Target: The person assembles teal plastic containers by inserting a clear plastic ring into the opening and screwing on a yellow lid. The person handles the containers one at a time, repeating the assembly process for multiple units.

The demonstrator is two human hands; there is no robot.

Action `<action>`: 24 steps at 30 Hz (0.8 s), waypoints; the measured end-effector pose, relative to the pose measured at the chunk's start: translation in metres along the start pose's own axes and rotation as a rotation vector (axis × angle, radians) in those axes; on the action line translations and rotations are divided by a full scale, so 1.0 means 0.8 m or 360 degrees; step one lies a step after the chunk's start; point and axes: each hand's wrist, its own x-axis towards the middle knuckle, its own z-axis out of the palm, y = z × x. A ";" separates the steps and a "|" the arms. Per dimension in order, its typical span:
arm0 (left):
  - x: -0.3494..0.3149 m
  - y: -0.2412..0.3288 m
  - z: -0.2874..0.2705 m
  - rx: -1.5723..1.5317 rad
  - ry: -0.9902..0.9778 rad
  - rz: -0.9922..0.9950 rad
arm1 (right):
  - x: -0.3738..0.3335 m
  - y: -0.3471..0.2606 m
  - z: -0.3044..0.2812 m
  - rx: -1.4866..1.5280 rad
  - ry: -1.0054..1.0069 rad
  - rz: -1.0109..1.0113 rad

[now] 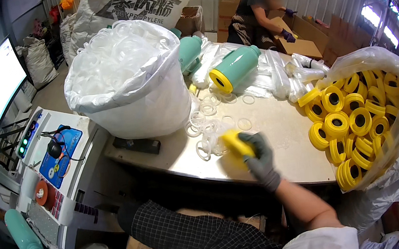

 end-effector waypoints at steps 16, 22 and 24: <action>-0.048 -0.096 0.049 -0.0339 0.0971 0.0012 | -0.136 -0.041 0.248 -0.0468 -0.0866 -0.0460; -0.055 -0.115 0.108 -0.0287 0.0869 0.0241 | -0.060 -0.040 0.262 0.0337 -0.0840 0.0774; -0.062 -0.134 0.128 -0.0612 0.0891 0.0077 | -0.043 -0.105 0.292 0.0611 -0.0780 0.0350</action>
